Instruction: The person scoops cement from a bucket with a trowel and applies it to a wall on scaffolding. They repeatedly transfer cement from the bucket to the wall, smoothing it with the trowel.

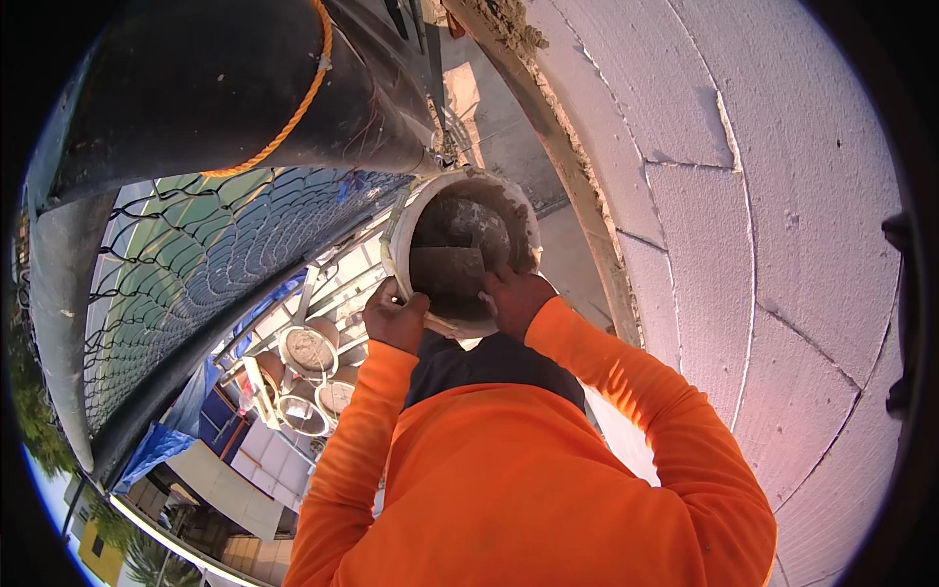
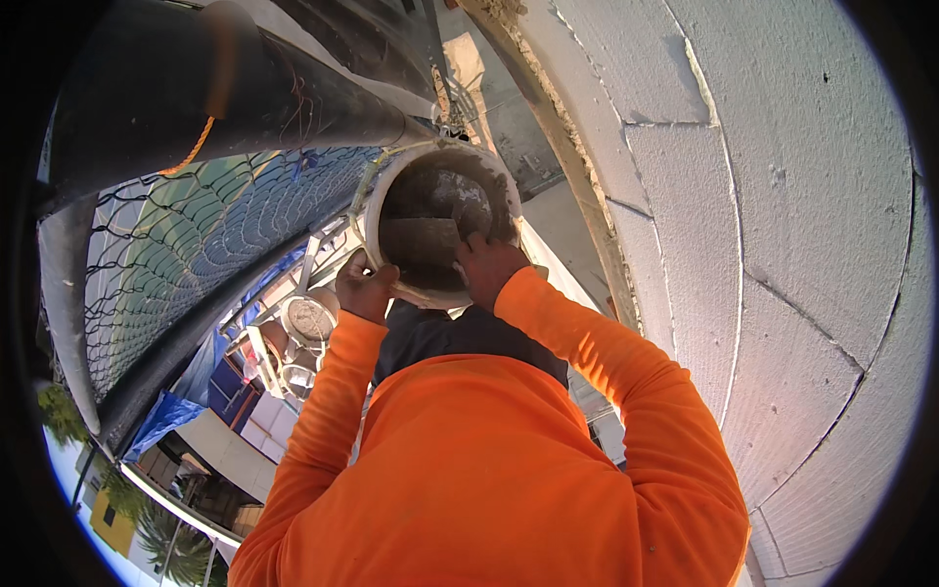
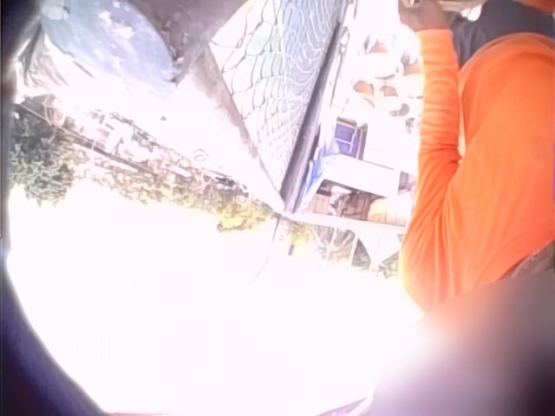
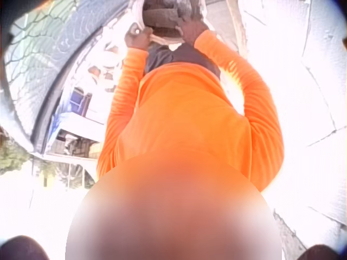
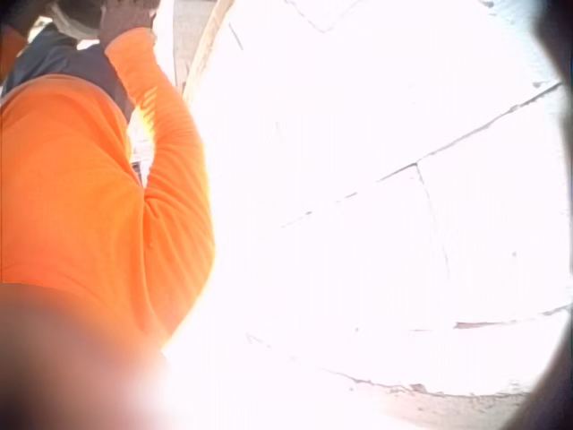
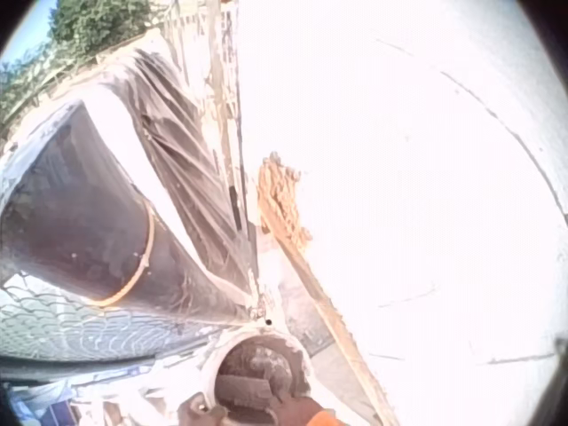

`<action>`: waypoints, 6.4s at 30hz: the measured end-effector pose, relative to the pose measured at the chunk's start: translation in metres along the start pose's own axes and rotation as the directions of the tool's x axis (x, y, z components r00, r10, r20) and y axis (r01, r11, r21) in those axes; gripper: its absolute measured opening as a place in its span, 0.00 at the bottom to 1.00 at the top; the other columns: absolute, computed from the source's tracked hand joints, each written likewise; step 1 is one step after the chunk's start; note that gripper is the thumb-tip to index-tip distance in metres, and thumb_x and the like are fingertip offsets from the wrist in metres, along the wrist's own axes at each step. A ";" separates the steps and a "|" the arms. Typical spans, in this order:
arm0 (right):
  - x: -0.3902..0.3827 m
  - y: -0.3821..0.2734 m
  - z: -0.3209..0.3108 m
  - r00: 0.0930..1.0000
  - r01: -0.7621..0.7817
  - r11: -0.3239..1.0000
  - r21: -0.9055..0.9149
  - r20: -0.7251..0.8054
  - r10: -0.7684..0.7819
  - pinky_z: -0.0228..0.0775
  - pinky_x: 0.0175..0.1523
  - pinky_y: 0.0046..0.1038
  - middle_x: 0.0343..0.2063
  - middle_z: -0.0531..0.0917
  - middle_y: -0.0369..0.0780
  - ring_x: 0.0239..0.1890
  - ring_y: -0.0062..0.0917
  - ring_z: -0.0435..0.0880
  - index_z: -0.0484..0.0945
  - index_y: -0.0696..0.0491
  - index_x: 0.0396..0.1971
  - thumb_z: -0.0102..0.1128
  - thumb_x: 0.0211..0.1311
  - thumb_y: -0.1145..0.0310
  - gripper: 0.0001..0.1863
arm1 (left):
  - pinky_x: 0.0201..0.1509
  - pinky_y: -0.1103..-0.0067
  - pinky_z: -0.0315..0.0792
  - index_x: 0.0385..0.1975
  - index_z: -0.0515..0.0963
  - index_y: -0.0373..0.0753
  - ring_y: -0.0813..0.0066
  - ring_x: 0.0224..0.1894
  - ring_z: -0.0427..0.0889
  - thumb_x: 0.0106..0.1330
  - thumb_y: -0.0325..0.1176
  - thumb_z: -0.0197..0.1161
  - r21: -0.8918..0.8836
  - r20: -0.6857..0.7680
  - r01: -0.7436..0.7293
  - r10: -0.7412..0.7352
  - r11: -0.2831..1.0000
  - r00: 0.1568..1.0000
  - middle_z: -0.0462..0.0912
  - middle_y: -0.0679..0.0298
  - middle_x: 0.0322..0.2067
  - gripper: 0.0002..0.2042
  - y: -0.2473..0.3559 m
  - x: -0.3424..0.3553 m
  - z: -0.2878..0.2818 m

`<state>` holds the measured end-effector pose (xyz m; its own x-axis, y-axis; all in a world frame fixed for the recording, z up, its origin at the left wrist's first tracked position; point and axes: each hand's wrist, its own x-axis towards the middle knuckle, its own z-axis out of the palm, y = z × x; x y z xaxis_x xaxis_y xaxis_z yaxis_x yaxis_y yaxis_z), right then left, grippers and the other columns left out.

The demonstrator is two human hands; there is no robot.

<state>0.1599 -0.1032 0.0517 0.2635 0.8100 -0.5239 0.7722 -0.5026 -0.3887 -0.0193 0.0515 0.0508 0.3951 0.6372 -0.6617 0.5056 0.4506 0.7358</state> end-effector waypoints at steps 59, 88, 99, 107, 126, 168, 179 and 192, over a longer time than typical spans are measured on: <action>0.017 0.023 0.015 0.977 -0.039 0.988 -0.149 0.200 0.069 0.82 0.43 0.47 0.39 0.86 0.49 0.40 0.45 0.88 0.77 0.54 0.51 0.55 0.67 0.67 0.15 | 0.37 0.77 0.77 0.50 0.83 0.32 0.76 0.28 0.81 0.54 0.30 0.66 0.220 0.039 -0.092 0.086 0.971 0.996 0.84 0.61 0.27 0.21 0.019 -0.013 0.015; 0.131 0.130 -0.158 0.963 -0.173 0.363 0.916 0.081 0.257 0.65 0.29 0.25 0.23 0.76 0.32 0.23 0.17 0.70 0.78 0.56 0.36 0.61 0.74 0.55 0.17 | 0.35 0.75 0.77 0.34 0.86 0.35 0.74 0.25 0.81 0.53 0.30 0.65 0.311 -0.141 -0.007 0.053 0.950 0.989 0.85 0.61 0.23 0.10 -0.020 0.008 -0.016; -0.065 0.089 -0.055 0.979 -0.096 0.981 0.167 -0.164 0.124 0.76 0.33 0.41 0.28 0.82 0.46 0.29 0.41 0.86 0.75 0.55 0.39 0.59 0.72 0.63 0.10 | 0.37 0.74 0.77 0.38 0.85 0.35 0.76 0.27 0.81 0.54 0.30 0.66 0.332 -0.079 0.006 0.022 0.943 0.997 0.85 0.62 0.25 0.12 0.010 0.003 -0.003; 0.016 0.041 0.010 0.974 -0.223 0.967 -0.124 0.008 0.226 0.80 0.48 0.47 0.45 0.82 0.52 0.41 0.48 0.88 0.73 0.56 0.54 0.58 0.66 0.65 0.19 | 0.35 0.77 0.76 0.39 0.84 0.33 0.78 0.27 0.79 0.55 0.31 0.67 0.193 0.038 -0.112 0.107 0.975 0.994 0.84 0.63 0.26 0.13 0.034 -0.018 0.015; -0.033 0.038 0.005 0.989 -0.117 0.993 -0.012 -0.091 0.115 0.79 0.47 0.46 0.45 0.82 0.50 0.45 0.45 0.86 0.73 0.52 0.51 0.57 0.68 0.59 0.17 | 0.28 0.76 0.75 0.26 0.80 0.33 0.78 0.23 0.78 0.54 0.27 0.68 0.117 -0.032 -0.002 0.006 0.993 0.999 0.81 0.66 0.22 0.05 0.004 -0.004 -0.006; 0.014 0.001 0.016 0.989 -0.141 0.988 -0.059 0.044 0.143 0.81 0.45 0.45 0.40 0.86 0.51 0.41 0.47 0.88 0.77 0.55 0.50 0.57 0.65 0.65 0.16 | 0.36 0.78 0.77 0.45 0.85 0.32 0.79 0.29 0.81 0.55 0.29 0.66 0.120 0.041 -0.137 0.133 0.983 0.990 0.86 0.64 0.28 0.16 0.051 -0.026 0.015; -0.058 0.001 -0.038 0.974 -0.137 0.963 0.231 -0.144 0.173 0.78 0.46 0.48 0.37 0.86 0.52 0.40 0.51 0.87 0.76 0.53 0.48 0.56 0.71 0.56 0.16 | 0.29 0.77 0.73 0.30 0.83 0.33 0.79 0.24 0.77 0.56 0.28 0.67 0.045 0.043 -0.023 0.021 0.999 0.999 0.82 0.66 0.23 0.06 0.023 -0.013 -0.017; 0.115 0.069 -0.188 0.810 -0.095 0.989 0.114 -0.568 0.143 0.76 0.46 0.49 0.34 0.85 0.53 0.38 0.55 0.84 0.76 0.58 0.52 0.59 0.69 0.56 0.22 | 0.34 0.73 0.77 0.34 0.86 0.36 0.72 0.26 0.82 0.51 0.33 0.67 0.293 -0.172 -0.003 0.055 0.956 0.984 0.85 0.60 0.24 0.12 -0.010 -0.007 -0.022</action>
<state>0.3528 0.0124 0.1073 0.6526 0.7561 -0.0492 0.6728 -0.6081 -0.4213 -0.0446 0.0559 0.0513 0.2850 0.7590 -0.5854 0.7067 0.2461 0.6633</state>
